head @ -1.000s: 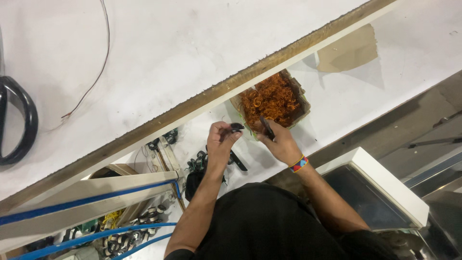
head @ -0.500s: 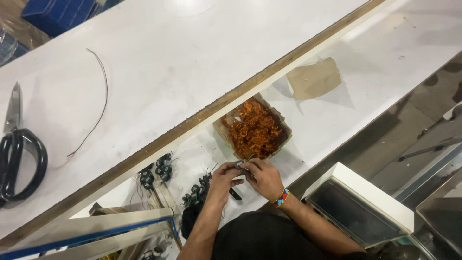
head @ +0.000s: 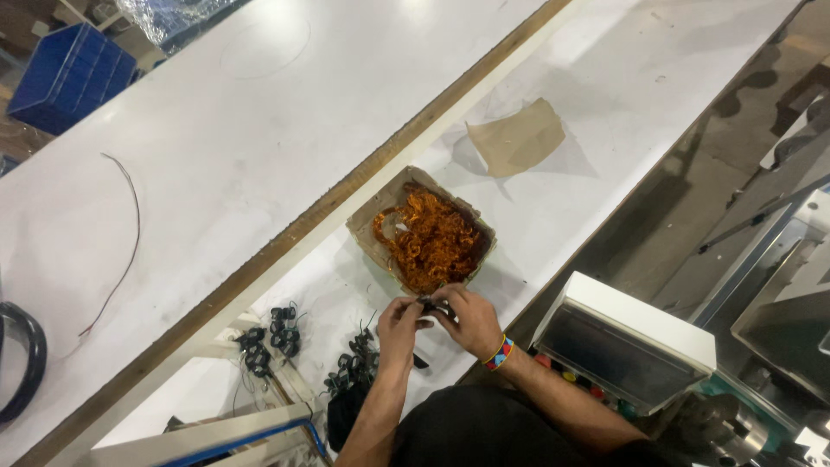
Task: The person sits at a workbench assembling small black electrical components. They pick up a component, use pliers to trim and bend its wire leads, occasionally reach into a box of fibrous material, and set the finished piece with a pile of completed parts on the bench.
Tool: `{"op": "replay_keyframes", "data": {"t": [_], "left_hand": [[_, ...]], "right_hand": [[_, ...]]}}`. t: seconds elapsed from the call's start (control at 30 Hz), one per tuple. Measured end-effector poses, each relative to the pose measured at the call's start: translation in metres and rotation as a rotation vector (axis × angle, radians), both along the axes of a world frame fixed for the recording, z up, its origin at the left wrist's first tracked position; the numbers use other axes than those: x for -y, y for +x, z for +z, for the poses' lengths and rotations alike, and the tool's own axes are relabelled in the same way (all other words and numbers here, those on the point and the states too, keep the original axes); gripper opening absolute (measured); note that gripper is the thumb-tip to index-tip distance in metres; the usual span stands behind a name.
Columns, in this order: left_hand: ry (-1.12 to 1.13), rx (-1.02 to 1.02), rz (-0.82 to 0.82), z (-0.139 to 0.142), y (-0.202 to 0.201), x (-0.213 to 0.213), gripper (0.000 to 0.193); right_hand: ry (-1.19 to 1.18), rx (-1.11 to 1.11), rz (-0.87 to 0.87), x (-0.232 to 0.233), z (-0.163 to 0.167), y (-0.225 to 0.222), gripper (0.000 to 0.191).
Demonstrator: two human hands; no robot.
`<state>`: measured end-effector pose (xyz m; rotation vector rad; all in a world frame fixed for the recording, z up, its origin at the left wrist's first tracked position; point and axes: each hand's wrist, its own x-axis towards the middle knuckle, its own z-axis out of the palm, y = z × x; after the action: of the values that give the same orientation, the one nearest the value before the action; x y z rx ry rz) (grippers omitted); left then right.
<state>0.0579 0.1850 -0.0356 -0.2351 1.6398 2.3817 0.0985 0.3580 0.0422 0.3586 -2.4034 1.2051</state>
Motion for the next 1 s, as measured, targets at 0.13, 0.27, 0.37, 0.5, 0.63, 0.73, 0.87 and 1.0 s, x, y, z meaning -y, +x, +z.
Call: {"op": "replay_keyframes", "data": {"t": [0.13,0.27,0.37,0.5,0.63,0.73,0.87,1.0], "left_hand": [[0.135,0.059,-0.099,-0.018,-0.016,-0.012,0.017],[0.235,0.097,-0.098,-0.004,-0.037,-0.022,0.019],[0.121,0.066,-0.117,0.019,-0.038,-0.021,0.017],[-0.146,0.049,-0.258,0.036,-0.026,-0.027,0.021],[-0.041,0.057,-0.266,0.024,-0.021,-0.026,0.025],[-0.136,0.187,-0.248,0.007,-0.016,-0.016,0.026],[-0.119,0.189,-0.164,-0.012,-0.027,-0.035,0.025],[-0.217,0.205,-0.261,-0.019,-0.042,-0.097,0.028]], "right_hand": [[-0.13,0.023,-0.084,-0.007,-0.022,-0.005,0.03],[-0.492,0.186,-0.103,-0.017,-0.037,-0.008,0.032],[-0.695,0.277,-0.097,-0.028,-0.037,-0.007,0.029],[-0.599,0.196,-0.101,-0.036,-0.028,0.0,0.03],[-0.196,0.055,-0.097,-0.032,-0.017,0.004,0.031],[-0.193,0.136,-0.056,-0.035,-0.01,0.017,0.034],[-0.02,0.127,-0.056,-0.035,-0.007,0.041,0.05],[0.027,0.22,-0.066,-0.032,-0.016,0.054,0.044]]}}
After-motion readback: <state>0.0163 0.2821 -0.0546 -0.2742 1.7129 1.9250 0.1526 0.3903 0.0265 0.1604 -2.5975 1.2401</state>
